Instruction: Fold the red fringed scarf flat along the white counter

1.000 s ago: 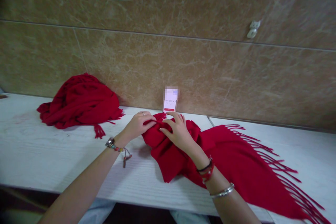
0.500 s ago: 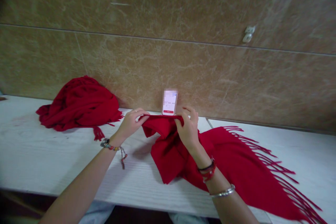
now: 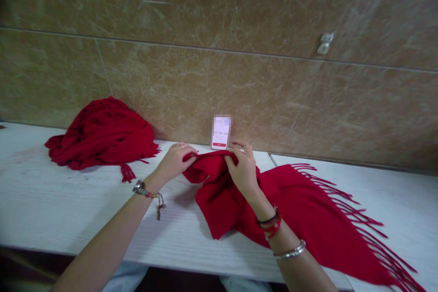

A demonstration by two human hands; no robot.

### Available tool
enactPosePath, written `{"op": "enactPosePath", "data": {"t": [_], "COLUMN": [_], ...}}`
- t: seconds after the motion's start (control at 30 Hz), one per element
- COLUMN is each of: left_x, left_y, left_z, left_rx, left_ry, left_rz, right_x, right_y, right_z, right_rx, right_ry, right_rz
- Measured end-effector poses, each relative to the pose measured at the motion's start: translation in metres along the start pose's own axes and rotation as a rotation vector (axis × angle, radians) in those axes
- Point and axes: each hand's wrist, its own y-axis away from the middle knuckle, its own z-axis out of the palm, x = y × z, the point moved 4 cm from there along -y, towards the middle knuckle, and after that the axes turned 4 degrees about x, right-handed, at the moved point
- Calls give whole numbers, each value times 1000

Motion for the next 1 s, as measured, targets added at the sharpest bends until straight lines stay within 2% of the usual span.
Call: {"op": "enactPosePath", "data": {"t": [0.07, 0.13, 0.2, 0.3, 0.43, 0.5, 0.63, 0.7, 0.77, 0.8, 0.87, 0.93, 0.97, 1.0], "left_x": [-7, -10, -11, -3, 10, 10, -3, -7, -8, -8, -13, -20, -24, -27], "left_y": [2, 5, 4, 2, -1, -1, 2, 2, 1, 1, 2, 4, 4, 4], "left_z": [10, 17, 16, 4, -12, -19, -28, -24, -19, -19, -27, -33, -32, -29], "left_rx": [-122, -182, -124, 22, 119, 181, 354, 285, 185, 191, 334, 450, 429, 360], "left_ry": [14, 13, 25, 63, 13, -36, -100, -115, -119, -115, -108, -103, -94, -84], "left_rz": [8, 22, 1, -23, 30, 39, -55, -51, -10, -9, -84, -169, -181, -176], "right_x": [5, 5, -1, -14, -23, -22, -9, -1, 4, 5, 7, 8, 9, 10], "right_y": [-2, -2, 0, 4, 9, 9, 6, 5, 6, 6, 6, 5, 4, 3], "right_z": [-3, -2, 2, 6, 11, 12, 8, 7, 9, 10, 11, 7, 4, 2], "right_rx": [26, -11, -82, -185, -311, -331, -182, -101, -103, -125, -151, -90, -43, -5], "right_ry": [48, 65, 40, -1, -23, -50, -50, 3, 67, 91, 110, 102, 96, 93], "right_rz": [3, -35, -87, -127, -151, -158, -106, -69, -64, -67, -70, -55, -43, -30]}}
